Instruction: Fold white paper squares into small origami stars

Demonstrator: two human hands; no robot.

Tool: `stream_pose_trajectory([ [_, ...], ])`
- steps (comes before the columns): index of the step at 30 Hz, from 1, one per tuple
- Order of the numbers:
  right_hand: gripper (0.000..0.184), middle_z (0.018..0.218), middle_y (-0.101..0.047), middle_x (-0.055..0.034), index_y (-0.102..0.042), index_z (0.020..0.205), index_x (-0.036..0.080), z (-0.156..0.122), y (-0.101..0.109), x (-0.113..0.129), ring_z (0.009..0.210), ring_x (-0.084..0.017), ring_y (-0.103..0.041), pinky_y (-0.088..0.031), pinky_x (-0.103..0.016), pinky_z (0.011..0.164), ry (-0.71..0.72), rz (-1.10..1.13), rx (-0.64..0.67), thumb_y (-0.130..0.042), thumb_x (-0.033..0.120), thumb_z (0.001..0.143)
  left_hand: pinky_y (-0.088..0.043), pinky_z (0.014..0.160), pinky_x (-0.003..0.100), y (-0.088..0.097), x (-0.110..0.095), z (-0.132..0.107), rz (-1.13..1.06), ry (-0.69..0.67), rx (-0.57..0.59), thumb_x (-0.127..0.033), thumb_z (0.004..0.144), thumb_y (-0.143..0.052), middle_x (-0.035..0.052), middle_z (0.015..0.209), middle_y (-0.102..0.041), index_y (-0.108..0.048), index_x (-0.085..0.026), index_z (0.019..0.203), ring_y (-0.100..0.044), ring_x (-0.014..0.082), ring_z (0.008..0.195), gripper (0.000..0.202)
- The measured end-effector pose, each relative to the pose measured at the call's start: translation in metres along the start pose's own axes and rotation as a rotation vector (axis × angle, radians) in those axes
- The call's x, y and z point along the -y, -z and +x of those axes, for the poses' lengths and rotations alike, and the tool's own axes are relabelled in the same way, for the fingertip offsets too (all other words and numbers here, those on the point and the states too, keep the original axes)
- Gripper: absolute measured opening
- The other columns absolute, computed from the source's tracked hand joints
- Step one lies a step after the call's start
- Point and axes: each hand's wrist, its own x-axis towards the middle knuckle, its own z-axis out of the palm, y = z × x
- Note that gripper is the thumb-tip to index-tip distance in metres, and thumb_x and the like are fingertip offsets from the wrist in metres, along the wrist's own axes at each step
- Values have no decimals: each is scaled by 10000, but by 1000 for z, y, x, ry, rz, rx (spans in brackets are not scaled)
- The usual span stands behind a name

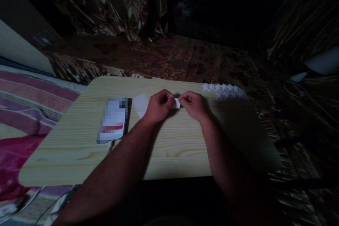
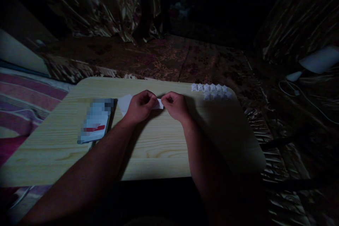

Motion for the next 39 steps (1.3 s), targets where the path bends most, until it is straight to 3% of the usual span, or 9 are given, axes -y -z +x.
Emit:
stream_pose_trajectory([
  [6,85,620,-591,21,-608,692,154,-5,-1,3,570,-91,-510,-381,-196,533,64,-184,3,-548,213,708,-397,584,212,0,-2,-2,50,-43,78,-258,738,-569,19,711,-627,-623,-142,757,-518,110,628,129],
  [12,102,626,-595,19,-617,695,153,-8,-3,4,559,-85,-491,-357,-195,526,116,-259,55,-527,196,712,-377,538,204,0,-1,-3,41,5,75,-228,683,-577,-3,618,-593,-617,-137,679,-488,98,568,99],
  [22,76,588,-586,16,-604,661,152,0,6,-4,523,-95,-507,-371,-201,489,-4,-111,19,-544,198,670,-357,479,202,0,1,1,-90,132,-10,-248,676,-622,-11,581,-576,-616,-137,668,-480,88,504,112],
  [29,82,582,-578,16,-596,667,153,4,6,-9,533,-101,-511,-378,-209,494,-51,-4,-59,-590,235,672,-431,559,234,-6,-4,0,-396,187,107,-257,668,-684,26,726,-646,-658,-131,885,-558,114,587,252],
  [34,142,643,-606,9,-614,800,161,3,6,-6,557,-101,-526,-394,-211,512,-75,94,2,-588,267,709,-436,546,232,-7,-1,2,-415,211,-22,-242,633,-710,27,702,-655,-669,-131,892,-559,111,559,284],
  [39,321,766,-652,0,-578,1004,191,1,6,-2,623,-102,-563,-418,-208,543,-34,215,106,-572,172,683,-434,555,219,-5,2,5,-405,178,-127,-215,618,-707,0,663,-625,-690,-141,869,-538,96,557,263],
])
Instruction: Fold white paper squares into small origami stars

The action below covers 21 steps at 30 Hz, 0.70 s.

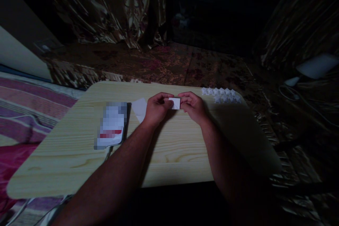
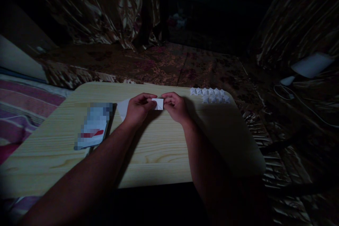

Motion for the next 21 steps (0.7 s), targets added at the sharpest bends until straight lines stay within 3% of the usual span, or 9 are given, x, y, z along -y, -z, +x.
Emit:
stream_pose_trajectory([
  [4,308,771,-652,-7,-595,976,179,0,-1,1,623,-97,-564,-425,-208,549,-5,5,21,-577,145,670,-443,569,221,0,1,0,-16,18,0,-219,628,-703,22,708,-659,-699,-136,880,-560,103,583,265],
  [12,241,793,-650,-15,-604,935,176,-1,-2,4,643,-104,-590,-435,-205,537,-23,-23,-4,-612,253,707,-466,590,236,0,1,-1,14,62,38,-250,648,-702,51,759,-691,-709,-131,933,-588,119,609,309],
  [16,171,680,-616,9,-586,819,172,-1,-3,5,566,-91,-555,-419,-200,504,-39,-35,-46,-613,315,729,-462,579,237,-1,1,-2,33,51,54,-274,650,-710,57,775,-692,-708,-125,950,-585,119,603,335],
  [21,210,548,-549,36,-539,701,171,0,-1,0,458,-72,-472,-365,-197,448,-49,-54,-97,-598,363,761,-459,581,238,-2,2,-3,57,22,85,-281,673,-696,61,773,-692,-705,-119,968,-583,118,602,337],
])
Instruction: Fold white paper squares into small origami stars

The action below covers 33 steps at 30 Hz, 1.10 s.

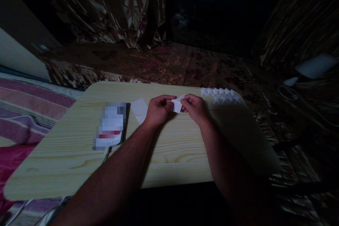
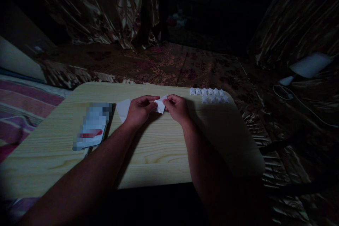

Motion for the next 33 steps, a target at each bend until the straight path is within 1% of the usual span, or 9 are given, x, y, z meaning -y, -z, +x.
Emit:
stream_pose_trajectory([
  [3,217,526,-530,41,-537,700,168,1,0,-3,436,-69,-450,-341,-196,429,5,6,-8,-586,367,771,-459,588,238,-1,0,0,15,-13,3,-281,684,-684,67,806,-698,-707,-122,963,-588,121,618,322],
  [6,196,546,-543,51,-499,766,184,2,-1,-5,436,-70,-461,-348,-191,429,7,31,-24,-592,356,761,-459,589,235,-1,1,-1,18,-10,-4,-276,680,-683,64,808,-698,-706,-126,938,-590,122,625,300],
  [9,238,559,-540,75,-417,840,217,2,-2,-6,436,-79,-480,-352,-186,427,11,36,-66,-600,337,747,-457,578,233,-1,1,-1,14,-3,-4,-272,677,-680,53,771,-688,-697,-129,908,-586,121,609,272],
  [12,244,536,-496,88,-377,802,225,2,-4,-8,440,-86,-493,-366,-191,438,21,15,-73,-594,322,744,-445,550,226,-1,0,-1,22,-3,-2,-276,674,-678,31,701,-662,-687,-131,873,-568,115,573,246],
  [17,234,631,-537,52,-425,783,207,0,-7,-6,537,-92,-539,-415,-207,509,57,-37,-23,-624,300,703,-412,514,208,-1,1,0,59,-37,-39,-274,672,-670,9,645,-625,-671,-133,818,-534,97,534,203],
  [20,320,688,-551,43,-442,817,200,-3,-8,-2,592,-94,-545,-426,-208,540,64,-78,12,-687,301,638,-417,520,207,0,4,2,58,-33,-82,-271,657,-675,0,639,-616,-657,-143,790,-529,94,532,185],
  [24,420,653,-512,66,-446,854,202,-6,-9,2,564,-89,-510,-400,-200,510,57,-169,54,-743,304,575,-421,506,207,1,6,3,54,-21,-103,-251,633,-682,-9,639,-608,-647,-155,785,-522,93,522,183],
  [29,422,696,-525,56,-441,864,206,-6,-10,1,580,-88,-512,-401,-197,511,79,-196,26,-740,271,573,-416,502,209,1,7,3,50,-29,-92,-241,631,-681,-11,632,-597,-639,-156,781,-521,94,520,177],
  [33,351,745,-568,30,-453,905,202,-3,-11,-3,631,-95,-550,-447,-213,577,103,-157,-30,-675,241,637,-400,506,210,0,7,4,65,-45,-106,-278,646,-687,-7,627,-599,-639,-154,774,-509,91,517,185],
])
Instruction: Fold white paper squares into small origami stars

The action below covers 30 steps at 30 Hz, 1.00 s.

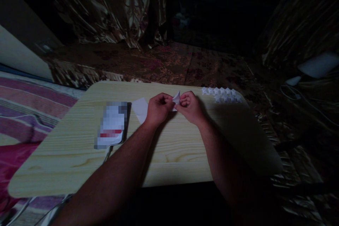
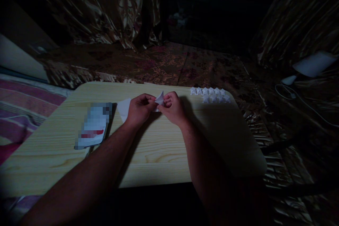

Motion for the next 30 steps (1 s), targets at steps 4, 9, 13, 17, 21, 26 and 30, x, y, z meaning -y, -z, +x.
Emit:
stream_pose_trajectory([
  [4,375,758,-614,18,-486,1073,199,3,1,-6,658,-109,-583,-473,-226,604,-19,63,-14,-584,239,713,-378,497,208,0,-2,0,38,-20,-22,-339,665,-696,-6,617,-587,-648,-152,762,-477,83,510,216],
  [9,256,693,-637,4,-610,948,163,7,9,-5,540,-99,-558,-439,-199,485,-142,142,35,-543,237,711,-371,492,208,0,-5,-1,23,-14,-5,-360,672,-699,-8,617,-574,-641,-155,757,-467,84,513,229],
  [13,223,555,-600,23,-642,880,146,6,15,0,402,-68,-459,-328,-175,379,-179,156,73,-538,231,702,-369,502,203,0,-5,-1,-10,-16,39,-338,687,-686,-12,628,-571,-642,-156,786,-472,81,526,212],
  [17,230,521,-587,30,-648,885,145,5,16,1,361,-59,-420,-279,-174,343,-178,186,110,-539,244,709,-411,550,219,-1,-6,-2,-78,12,132,-294,679,-679,-3,688,-606,-642,-160,862,-518,96,568,230],
  [21,247,595,-627,9,-641,906,150,5,16,0,435,-93,-536,-326,-181,354,-176,277,131,-577,266,697,-397,527,221,0,-7,-2,-92,44,112,-261,655,-683,-8,663,-605,-656,-161,844,-503,94,534,216],
  [26,255,713,-666,-19,-655,915,158,5,17,-2,509,-114,-609,-361,-180,370,-172,378,162,-593,259,690,-357,491,211,2,-8,-1,-153,51,135,-265,669,-686,1,648,-615,-676,-153,831,-486,88,521,197],
  [30,186,695,-665,-23,-657,830,154,6,17,-4,512,-117,-611,-370,-181,376,-186,419,154,-583,216,671,-389,531,222,2,-6,0,-205,51,149,-240,667,-681,23,699,-658,-694,-150,817,-532,105,568,175],
])
